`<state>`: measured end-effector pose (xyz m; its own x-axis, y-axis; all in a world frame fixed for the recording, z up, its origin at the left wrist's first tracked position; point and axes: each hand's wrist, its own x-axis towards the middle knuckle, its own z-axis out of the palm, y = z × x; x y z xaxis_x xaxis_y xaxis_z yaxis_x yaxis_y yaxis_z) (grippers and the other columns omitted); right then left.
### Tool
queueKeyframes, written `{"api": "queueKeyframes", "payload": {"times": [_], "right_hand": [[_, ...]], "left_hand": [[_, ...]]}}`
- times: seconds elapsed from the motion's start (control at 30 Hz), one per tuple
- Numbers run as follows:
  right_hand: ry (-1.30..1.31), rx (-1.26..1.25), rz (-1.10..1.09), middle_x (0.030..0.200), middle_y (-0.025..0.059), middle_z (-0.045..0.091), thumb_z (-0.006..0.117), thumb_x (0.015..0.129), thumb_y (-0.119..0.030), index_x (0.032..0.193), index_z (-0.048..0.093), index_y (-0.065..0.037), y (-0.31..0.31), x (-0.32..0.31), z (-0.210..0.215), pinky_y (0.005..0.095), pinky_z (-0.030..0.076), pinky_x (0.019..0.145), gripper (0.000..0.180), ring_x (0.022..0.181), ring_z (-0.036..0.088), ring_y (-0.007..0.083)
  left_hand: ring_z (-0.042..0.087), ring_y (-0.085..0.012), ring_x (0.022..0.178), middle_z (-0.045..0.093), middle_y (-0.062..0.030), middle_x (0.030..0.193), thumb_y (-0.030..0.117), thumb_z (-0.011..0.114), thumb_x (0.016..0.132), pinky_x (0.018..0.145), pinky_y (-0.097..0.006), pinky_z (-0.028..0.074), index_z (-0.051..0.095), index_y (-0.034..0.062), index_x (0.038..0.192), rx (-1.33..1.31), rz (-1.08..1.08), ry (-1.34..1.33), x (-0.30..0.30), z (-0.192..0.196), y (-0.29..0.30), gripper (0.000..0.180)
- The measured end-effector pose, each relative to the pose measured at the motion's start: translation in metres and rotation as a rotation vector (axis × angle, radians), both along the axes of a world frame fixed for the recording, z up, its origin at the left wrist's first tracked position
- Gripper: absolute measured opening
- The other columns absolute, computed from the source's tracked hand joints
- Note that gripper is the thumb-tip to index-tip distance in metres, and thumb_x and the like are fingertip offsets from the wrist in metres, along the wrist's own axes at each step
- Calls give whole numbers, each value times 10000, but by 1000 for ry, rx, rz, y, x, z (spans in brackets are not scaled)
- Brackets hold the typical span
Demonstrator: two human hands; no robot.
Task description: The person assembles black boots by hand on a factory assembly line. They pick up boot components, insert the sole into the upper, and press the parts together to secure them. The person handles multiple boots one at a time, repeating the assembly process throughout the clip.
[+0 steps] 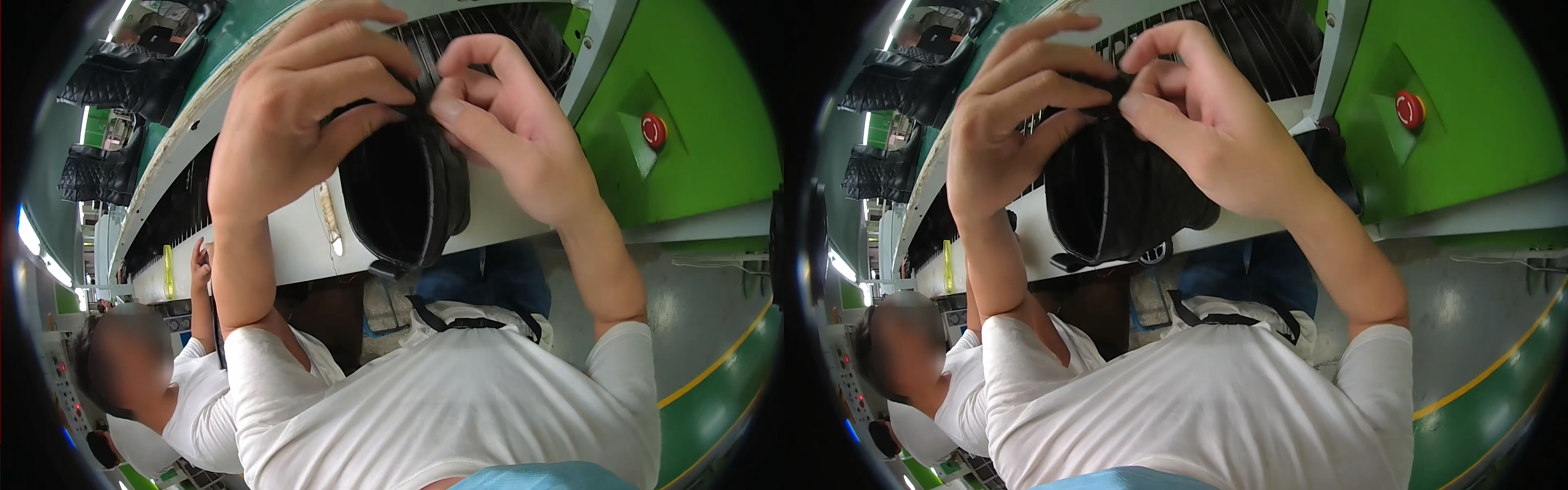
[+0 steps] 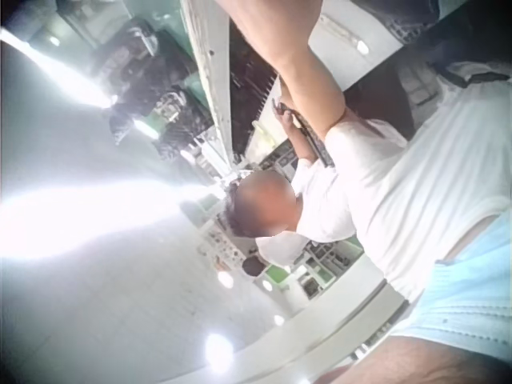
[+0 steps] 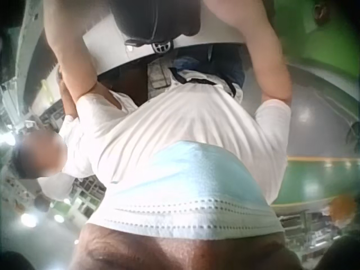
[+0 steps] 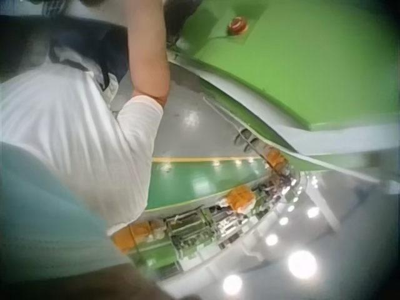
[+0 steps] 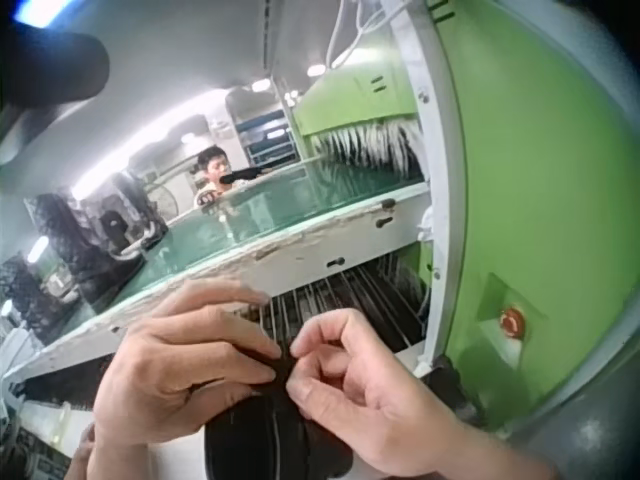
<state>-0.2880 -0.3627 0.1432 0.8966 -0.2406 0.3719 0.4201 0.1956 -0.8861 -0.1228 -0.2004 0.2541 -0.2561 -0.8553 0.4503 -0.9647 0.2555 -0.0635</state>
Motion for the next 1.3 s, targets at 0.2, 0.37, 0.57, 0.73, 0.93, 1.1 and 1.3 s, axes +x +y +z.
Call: {"api": "queueKeyframes", "payload": {"times": [0.2,0.37,0.57,0.73,0.93,1.1,1.3], "right_hand": [[209,-65,-33,985,-31,579,649,1123,-40,1367,453,-100,-12,4,-52,230,403,729,318,857,515,41],[386,27,-12,997,-27,588,637,1115,-27,1328,465,-122,-32,1,-125,231,390,715,290,861,518,58],[426,28,-53,1002,-43,583,653,1114,-51,1292,494,-144,-24,-5,-134,231,371,672,256,854,514,54],[443,37,-68,1006,-17,623,673,1130,-99,1330,508,-136,-25,-7,-142,233,388,662,262,835,538,54],[535,-6,-196,1062,52,704,700,1155,-305,1425,530,-63,-24,1,-186,281,517,766,400,857,639,113],[641,-110,-368,1101,77,764,703,1143,-440,1427,611,-34,-16,34,-188,321,566,896,504,970,709,139],[312,414,-50,1143,107,785,691,1161,-344,1443,650,-60,20,39,-154,317,615,979,402,1054,768,159]], "left_hand": [[755,-352,1256,825,-78,1067,4,881,740,1012,-469,619,819,12,959,-41,1,169,10,-16,11,228],[759,-341,1254,823,-75,1072,-30,890,733,986,-454,643,816,17,958,-70,4,262,14,-25,11,242],[780,-314,1196,814,-103,1074,-29,914,852,1006,-414,620,815,5,963,-117,-42,429,14,-32,9,153],[753,-253,1068,783,-97,1020,0,869,900,951,-372,588,783,6,1045,-152,-22,428,5,-32,12,169],[743,-395,1269,792,-206,1229,-59,893,801,1123,-516,570,828,-32,980,-150,-127,583,39,-58,69,193],[712,-447,1352,638,-284,1506,-23,832,891,1161,-556,554,790,-35,1031,-287,-281,1213,17,-110,43,147],[698,-353,1122,700,-158,1268,68,866,839,990,-469,570,780,33,957,-303,-293,811,-41,-91,-6,150]]}}
